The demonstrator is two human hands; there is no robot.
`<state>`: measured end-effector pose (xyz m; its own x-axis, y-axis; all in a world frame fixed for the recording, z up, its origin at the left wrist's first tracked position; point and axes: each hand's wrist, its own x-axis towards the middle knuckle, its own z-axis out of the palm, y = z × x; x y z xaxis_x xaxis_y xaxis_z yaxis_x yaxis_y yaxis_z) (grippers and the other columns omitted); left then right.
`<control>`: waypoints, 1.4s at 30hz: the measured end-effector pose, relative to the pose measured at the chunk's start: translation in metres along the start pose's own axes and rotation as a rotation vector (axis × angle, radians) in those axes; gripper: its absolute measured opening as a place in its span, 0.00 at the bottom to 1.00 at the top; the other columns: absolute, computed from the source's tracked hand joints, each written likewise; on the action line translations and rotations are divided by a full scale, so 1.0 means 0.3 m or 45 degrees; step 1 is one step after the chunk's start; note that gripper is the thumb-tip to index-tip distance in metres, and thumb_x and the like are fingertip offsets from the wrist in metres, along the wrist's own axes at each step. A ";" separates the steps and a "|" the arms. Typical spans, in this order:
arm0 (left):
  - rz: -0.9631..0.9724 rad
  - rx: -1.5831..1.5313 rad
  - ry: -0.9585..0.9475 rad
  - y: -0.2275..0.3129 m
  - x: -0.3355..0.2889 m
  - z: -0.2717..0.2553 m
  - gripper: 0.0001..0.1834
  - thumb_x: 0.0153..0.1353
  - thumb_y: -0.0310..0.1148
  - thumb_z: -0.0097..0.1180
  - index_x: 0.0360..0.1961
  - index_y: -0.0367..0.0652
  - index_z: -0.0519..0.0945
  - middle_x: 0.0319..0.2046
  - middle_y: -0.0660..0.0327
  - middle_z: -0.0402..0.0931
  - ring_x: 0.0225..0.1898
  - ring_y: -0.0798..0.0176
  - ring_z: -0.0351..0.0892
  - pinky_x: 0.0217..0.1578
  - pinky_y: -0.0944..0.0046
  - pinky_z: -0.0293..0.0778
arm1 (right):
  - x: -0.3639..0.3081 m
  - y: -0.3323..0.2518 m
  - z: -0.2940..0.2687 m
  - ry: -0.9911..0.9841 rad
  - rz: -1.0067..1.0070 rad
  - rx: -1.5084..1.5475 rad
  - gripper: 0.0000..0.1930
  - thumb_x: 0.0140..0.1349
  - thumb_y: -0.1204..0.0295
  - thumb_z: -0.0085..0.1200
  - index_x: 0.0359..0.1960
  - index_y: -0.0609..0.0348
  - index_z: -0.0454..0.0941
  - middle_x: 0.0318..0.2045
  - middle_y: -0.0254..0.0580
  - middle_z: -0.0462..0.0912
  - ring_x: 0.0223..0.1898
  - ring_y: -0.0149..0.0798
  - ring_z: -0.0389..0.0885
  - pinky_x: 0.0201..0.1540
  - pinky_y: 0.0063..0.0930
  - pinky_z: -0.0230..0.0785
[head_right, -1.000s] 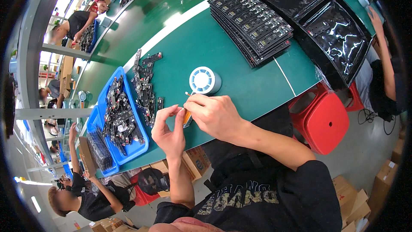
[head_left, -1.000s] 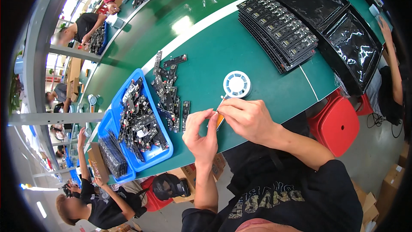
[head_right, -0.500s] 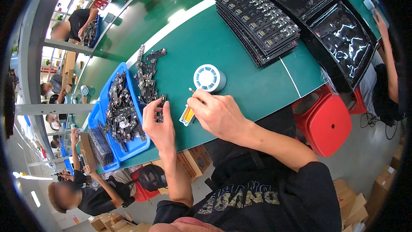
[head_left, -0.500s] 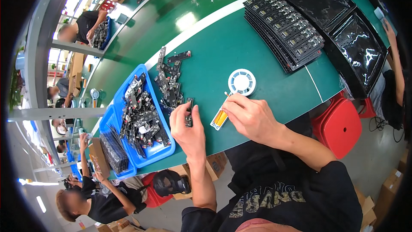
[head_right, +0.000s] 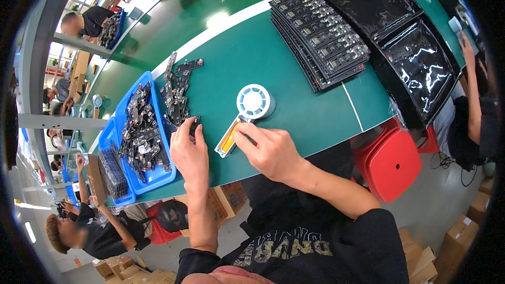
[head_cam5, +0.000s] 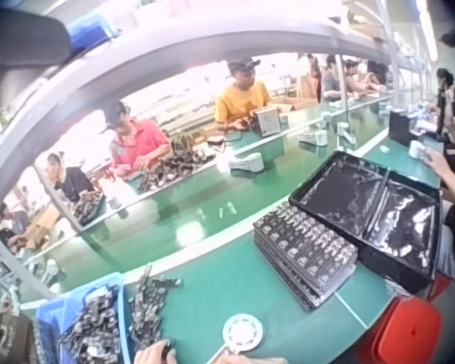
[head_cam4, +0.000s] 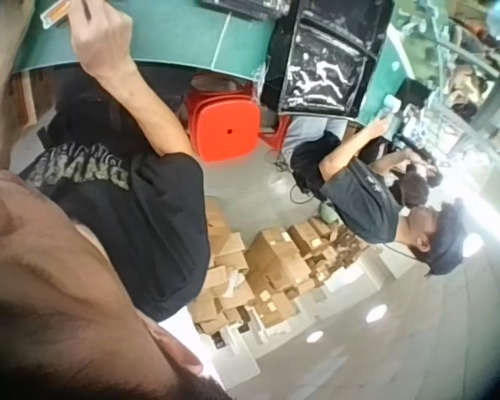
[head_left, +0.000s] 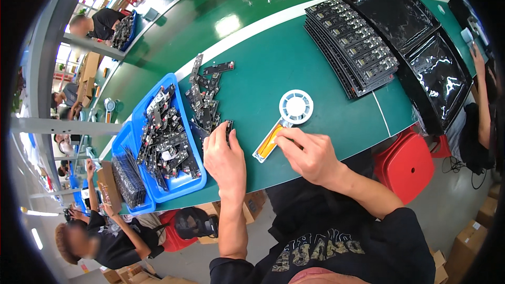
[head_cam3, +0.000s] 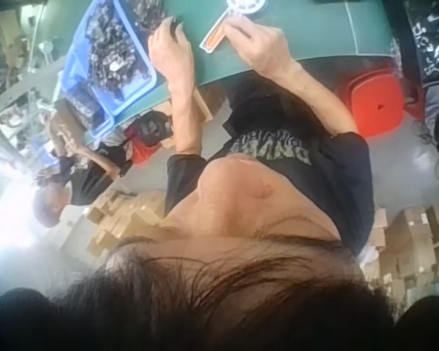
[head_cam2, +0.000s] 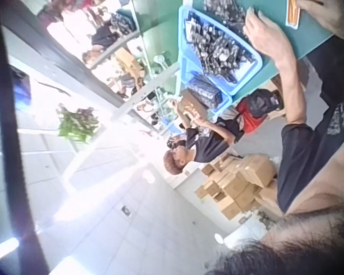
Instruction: The person applies adhesive tape to small electronic circuit boards at a workstation. They pick up a board, apply a strip of tape, and use pliers to trim the excess. The process is repeated for multiple boards, which are then placed into a black tray.
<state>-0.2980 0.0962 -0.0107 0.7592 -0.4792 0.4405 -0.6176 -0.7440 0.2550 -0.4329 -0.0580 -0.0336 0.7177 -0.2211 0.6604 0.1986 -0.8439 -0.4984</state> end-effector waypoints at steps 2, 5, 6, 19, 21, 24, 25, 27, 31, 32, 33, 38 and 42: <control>0.022 0.006 0.034 -0.007 0.000 0.011 0.12 0.64 0.24 0.65 0.48 0.38 0.86 0.36 0.51 0.86 0.36 0.47 0.83 0.39 0.50 0.76 | -0.004 0.003 0.000 -0.003 -0.003 -0.006 0.13 0.55 0.81 0.62 0.44 0.65 0.82 0.44 0.43 0.84 0.28 0.41 0.87 0.30 0.32 0.80; 0.029 0.011 0.063 -0.009 0.000 0.003 0.11 0.65 0.24 0.64 0.48 0.37 0.86 0.31 0.51 0.83 0.30 0.50 0.80 0.33 0.51 0.73 | 0.003 -0.002 -0.002 -0.020 0.004 0.008 0.13 0.55 0.82 0.62 0.44 0.66 0.82 0.43 0.43 0.84 0.28 0.41 0.87 0.29 0.32 0.80; 0.041 0.006 0.076 -0.008 0.000 0.005 0.11 0.65 0.23 0.64 0.49 0.37 0.87 0.30 0.51 0.82 0.30 0.52 0.79 0.32 0.52 0.73 | 0.003 -0.001 0.000 -0.022 0.014 0.017 0.14 0.55 0.82 0.63 0.44 0.65 0.82 0.43 0.43 0.84 0.28 0.41 0.87 0.29 0.32 0.79; -0.275 -0.842 -0.085 0.002 -0.016 -0.041 0.13 0.73 0.23 0.61 0.56 0.34 0.86 0.35 0.63 0.83 0.36 0.71 0.82 0.36 0.69 0.78 | 0.039 -0.021 0.020 -0.022 0.158 0.122 0.13 0.57 0.81 0.66 0.45 0.64 0.82 0.42 0.41 0.81 0.31 0.42 0.88 0.31 0.33 0.81; -0.395 -1.040 -0.186 0.023 -0.021 -0.061 0.14 0.73 0.22 0.60 0.58 0.32 0.84 0.39 0.63 0.83 0.39 0.70 0.84 0.38 0.69 0.81 | 0.040 -0.020 0.019 -0.043 0.167 0.126 0.13 0.57 0.81 0.66 0.45 0.63 0.82 0.42 0.41 0.81 0.31 0.42 0.88 0.31 0.34 0.81; -0.427 -1.215 -0.295 0.044 -0.027 -0.089 0.17 0.72 0.19 0.60 0.60 0.31 0.81 0.44 0.60 0.82 0.41 0.69 0.86 0.38 0.70 0.85 | 0.038 -0.017 0.027 -0.022 0.169 0.131 0.13 0.57 0.81 0.66 0.45 0.63 0.82 0.42 0.41 0.81 0.31 0.43 0.88 0.31 0.34 0.81; -0.391 -1.186 -0.318 0.047 -0.030 -0.095 0.18 0.71 0.17 0.60 0.60 0.31 0.81 0.46 0.59 0.81 0.41 0.69 0.86 0.38 0.70 0.86 | 0.037 -0.016 0.029 -0.007 0.168 0.132 0.14 0.57 0.81 0.66 0.45 0.63 0.82 0.42 0.41 0.81 0.31 0.43 0.88 0.31 0.34 0.81; -0.289 -1.132 -0.353 0.050 -0.032 -0.102 0.17 0.68 0.15 0.61 0.58 0.30 0.81 0.53 0.54 0.79 0.40 0.67 0.88 0.36 0.70 0.88 | 0.037 -0.015 0.030 -0.009 0.161 0.124 0.14 0.57 0.81 0.66 0.46 0.63 0.82 0.42 0.42 0.81 0.31 0.43 0.88 0.31 0.34 0.81; -0.287 -1.103 -0.338 0.093 -0.026 -0.127 0.15 0.64 0.16 0.65 0.51 0.33 0.84 0.47 0.53 0.84 0.34 0.65 0.90 0.30 0.73 0.84 | 0.036 -0.013 0.033 -0.010 0.145 0.102 0.15 0.57 0.81 0.66 0.46 0.63 0.81 0.42 0.42 0.81 0.31 0.43 0.88 0.30 0.35 0.80; -0.294 -1.078 -0.349 0.094 -0.025 -0.127 0.15 0.64 0.16 0.65 0.51 0.33 0.84 0.45 0.54 0.84 0.34 0.66 0.90 0.29 0.73 0.84 | 0.037 -0.011 0.034 -0.009 0.138 0.093 0.15 0.57 0.81 0.66 0.46 0.63 0.80 0.42 0.42 0.81 0.30 0.43 0.87 0.30 0.35 0.80; -0.302 -1.050 -0.358 0.095 -0.025 -0.130 0.15 0.63 0.16 0.65 0.51 0.34 0.85 0.43 0.54 0.85 0.33 0.67 0.89 0.29 0.72 0.83 | 0.039 -0.010 0.035 -0.008 0.130 0.088 0.15 0.57 0.81 0.66 0.46 0.63 0.80 0.41 0.42 0.81 0.30 0.43 0.87 0.30 0.35 0.80; -0.207 -0.898 -0.293 0.104 -0.012 -0.121 0.15 0.61 0.18 0.66 0.50 0.36 0.86 0.34 0.57 0.86 0.29 0.68 0.85 0.25 0.70 0.78 | 0.045 -0.007 0.040 0.007 0.103 0.076 0.14 0.57 0.81 0.66 0.45 0.64 0.80 0.41 0.42 0.81 0.29 0.42 0.87 0.29 0.35 0.79; -0.151 -0.855 -0.252 0.106 -0.012 -0.100 0.16 0.60 0.19 0.66 0.50 0.38 0.87 0.33 0.57 0.85 0.30 0.67 0.82 0.23 0.68 0.74 | 0.050 -0.005 0.042 0.005 0.081 0.064 0.14 0.57 0.81 0.67 0.44 0.64 0.79 0.40 0.42 0.81 0.29 0.41 0.86 0.29 0.34 0.78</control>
<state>-0.3265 0.0882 0.0216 0.8128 -0.5360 0.2282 -0.4734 -0.3793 0.7950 -0.4139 -0.0539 -0.0299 0.7274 -0.2757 0.6284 0.1859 -0.8023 -0.5672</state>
